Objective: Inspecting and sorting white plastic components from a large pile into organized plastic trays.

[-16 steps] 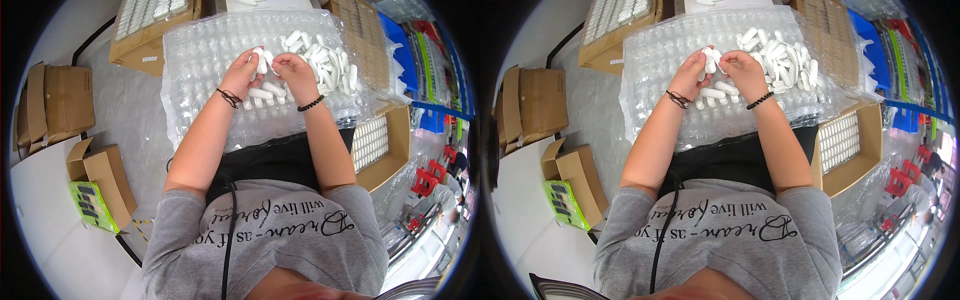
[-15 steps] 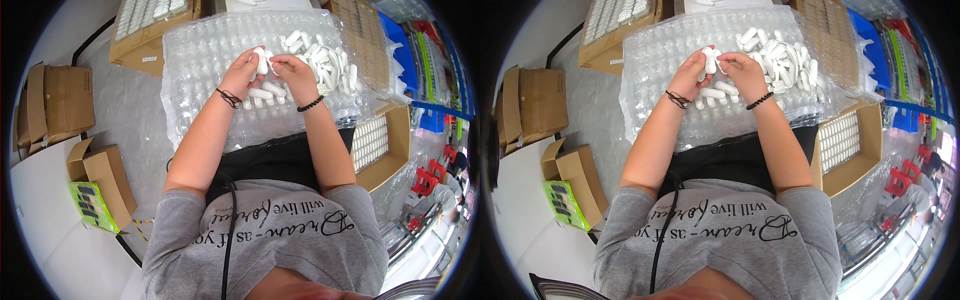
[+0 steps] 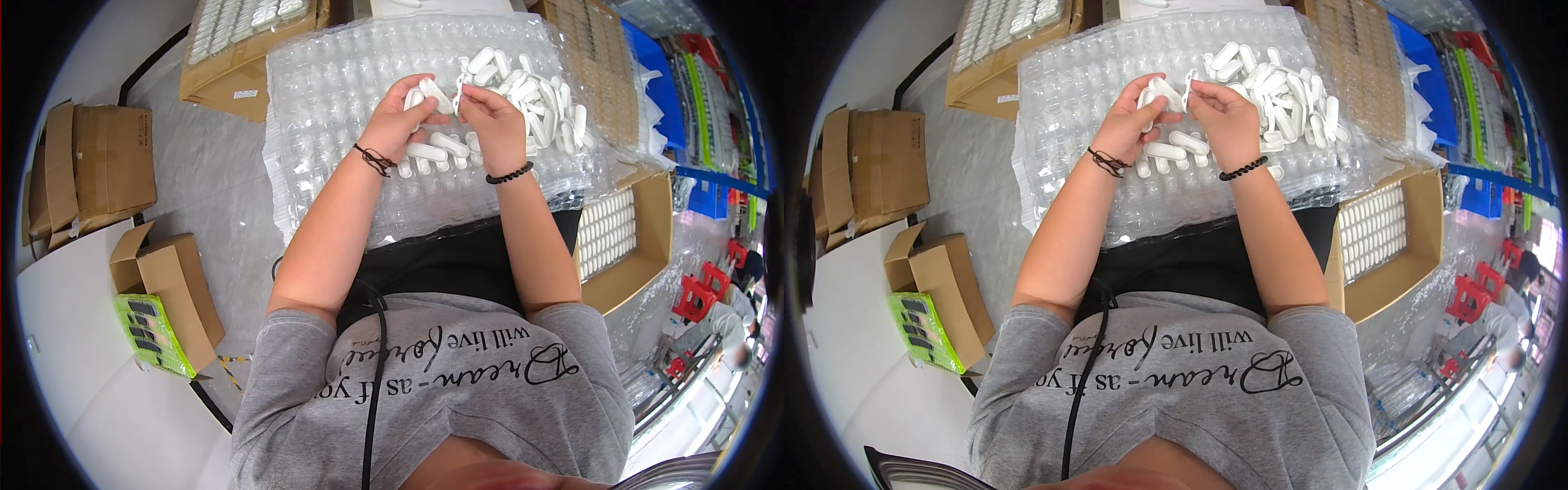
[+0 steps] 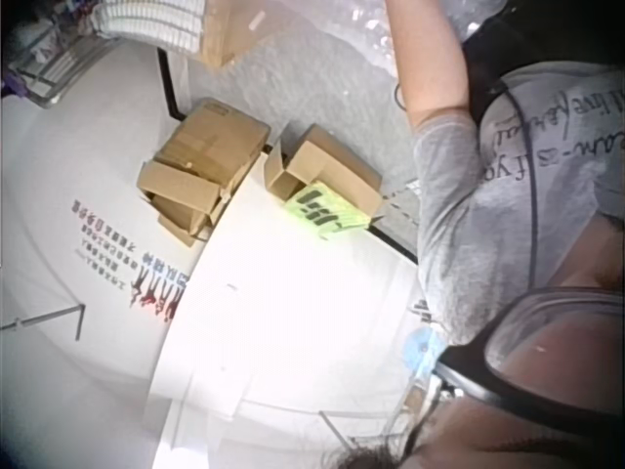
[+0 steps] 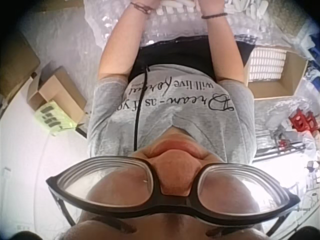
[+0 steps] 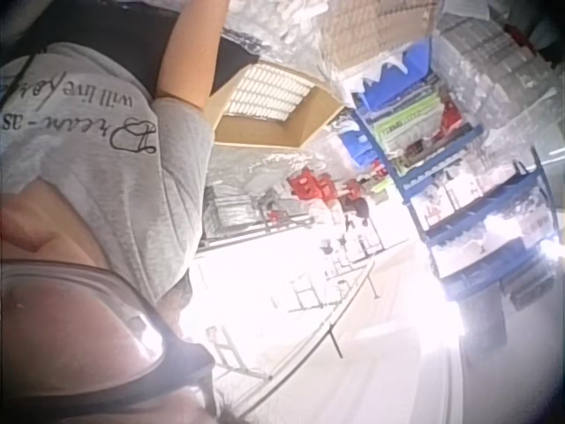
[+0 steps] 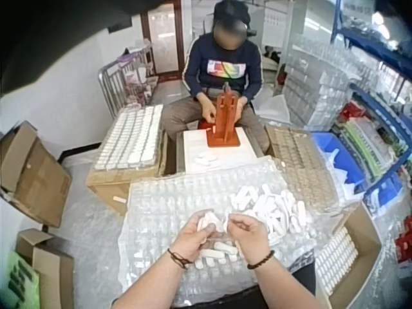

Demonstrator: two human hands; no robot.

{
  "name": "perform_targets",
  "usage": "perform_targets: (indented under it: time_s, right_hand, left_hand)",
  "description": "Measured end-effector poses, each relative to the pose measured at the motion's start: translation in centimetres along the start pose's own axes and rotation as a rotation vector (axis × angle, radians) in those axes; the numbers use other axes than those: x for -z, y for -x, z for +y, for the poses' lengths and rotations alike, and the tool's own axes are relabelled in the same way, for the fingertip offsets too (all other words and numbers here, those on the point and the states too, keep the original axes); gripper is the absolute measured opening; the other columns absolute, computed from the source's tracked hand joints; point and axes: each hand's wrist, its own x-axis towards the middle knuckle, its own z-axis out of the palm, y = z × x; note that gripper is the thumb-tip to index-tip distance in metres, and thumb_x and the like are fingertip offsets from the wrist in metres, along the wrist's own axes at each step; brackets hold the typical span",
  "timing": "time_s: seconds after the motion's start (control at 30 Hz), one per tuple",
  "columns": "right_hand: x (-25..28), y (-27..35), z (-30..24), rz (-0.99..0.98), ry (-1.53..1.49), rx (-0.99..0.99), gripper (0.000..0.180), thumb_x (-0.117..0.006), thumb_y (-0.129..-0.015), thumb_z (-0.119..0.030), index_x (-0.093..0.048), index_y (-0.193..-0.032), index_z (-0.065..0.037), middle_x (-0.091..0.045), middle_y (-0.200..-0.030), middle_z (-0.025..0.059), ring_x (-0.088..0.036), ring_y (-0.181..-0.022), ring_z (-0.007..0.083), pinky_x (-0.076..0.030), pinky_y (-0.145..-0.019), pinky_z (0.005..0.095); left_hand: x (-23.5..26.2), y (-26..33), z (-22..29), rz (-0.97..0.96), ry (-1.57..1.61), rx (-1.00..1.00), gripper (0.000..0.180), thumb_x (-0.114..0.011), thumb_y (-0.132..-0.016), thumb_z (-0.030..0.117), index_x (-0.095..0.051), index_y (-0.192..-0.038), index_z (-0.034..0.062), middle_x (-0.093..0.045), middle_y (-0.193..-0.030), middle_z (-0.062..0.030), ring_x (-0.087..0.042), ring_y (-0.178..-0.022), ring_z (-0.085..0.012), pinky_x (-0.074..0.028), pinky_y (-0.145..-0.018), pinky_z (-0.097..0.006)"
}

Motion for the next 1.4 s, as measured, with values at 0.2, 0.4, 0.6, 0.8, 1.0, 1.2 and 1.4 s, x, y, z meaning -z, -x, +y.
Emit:
perform_targets:
  time_s: [0.2,0.4,0.6,0.8,1.0,1.2,1.4]
  right_hand:
    - [-0.1,-0.1,0.4,-0.018,-0.065,-0.058,0.022,-0.066,-0.085,-0.004,-0.063,-0.105,0.003,-0.068,-0.087,0.0074,-0.063,-0.078,0.0113,-0.051,-0.07,0.0226]
    - [-0.7,0.1,1.3,-0.118,-0.047,0.014,0.018,-0.065,-0.085,-0.001,-0.062,-0.103,0.001,-0.064,-0.095,0.0067,-0.064,-0.083,0.011,-0.052,-0.071,0.0218]
    - [-0.8,-0.5,2.9,-0.087,0.001,0.196,0.014,-0.064,-0.085,0.003,-0.063,-0.098,0.002,-0.054,-0.104,0.0041,-0.064,-0.084,0.0101,-0.053,-0.072,0.0209]
    - [-0.8,-0.4,3.2,-0.042,0.076,0.309,0.013,-0.064,-0.084,0.004,-0.065,-0.096,0.001,-0.053,-0.102,0.004,-0.062,-0.08,0.009,-0.051,-0.07,0.0197]
    - [-1.2,-0.1,2.4,-0.109,0.132,0.341,0.013,-0.064,-0.082,0.006,-0.065,-0.094,0.001,-0.052,-0.098,0.003,-0.058,-0.08,0.0074,-0.049,-0.068,0.0191]
    - [-1.2,-0.3,2.9,-0.111,0.251,0.453,0.014,-0.062,-0.082,0.008,-0.062,-0.092,-0.001,-0.052,-0.095,0.0057,-0.056,-0.076,0.011,-0.047,-0.065,0.0222]
    - [-1.8,-0.1,3.4,-0.109,0.355,0.524,0.017,-0.057,-0.083,0.012,-0.06,-0.094,-0.001,-0.05,-0.1,0.0058,-0.054,-0.078,0.0099,-0.046,-0.065,0.0204]
  left_hand:
    - [0.3,-0.1,0.2,-0.128,-0.019,-0.066,0.028,-0.062,-0.091,0.01,-0.056,-0.117,0.0064,-0.063,-0.105,-0.0027,-0.057,-0.079,-0.0079,-0.039,-0.053,-0.021]
    - [0.9,-0.7,-0.4,-0.054,0.128,-0.067,0.033,-0.067,-0.087,0.011,-0.057,-0.118,0.0041,-0.064,-0.103,-0.0051,-0.058,-0.088,-0.008,-0.045,-0.068,-0.021]
    - [0.7,-0.5,-0.4,-0.031,0.105,0.009,0.037,-0.065,-0.089,0.011,-0.055,-0.123,0.0014,-0.063,-0.1,-0.0037,-0.06,-0.091,-0.0108,-0.05,-0.078,-0.024]
    - [1.0,-0.8,-0.7,0.001,0.098,0.004,0.034,-0.065,-0.089,0.009,-0.058,-0.121,0.0018,-0.064,-0.099,-0.0035,-0.058,-0.085,-0.0092,-0.05,-0.071,-0.023]
    - [0.6,-0.7,-0.5,-0.015,0.105,-0.003,0.034,-0.065,-0.089,0.011,-0.06,-0.122,0.0046,-0.064,-0.097,-0.0018,-0.055,-0.077,-0.0073,-0.047,-0.065,-0.021]
    - [0.9,-0.5,-0.6,-0.048,0.132,0.026,0.035,-0.066,-0.087,0.006,-0.06,-0.122,0.006,-0.063,-0.099,-0.002,-0.055,-0.075,-0.0074,-0.048,-0.066,-0.021]
    - [1.1,-0.5,-1.1,0.003,0.183,0.026,0.034,-0.066,-0.087,0.006,-0.059,-0.121,0.0053,-0.062,-0.096,-0.0031,-0.055,-0.073,-0.0075,-0.05,-0.063,-0.021]
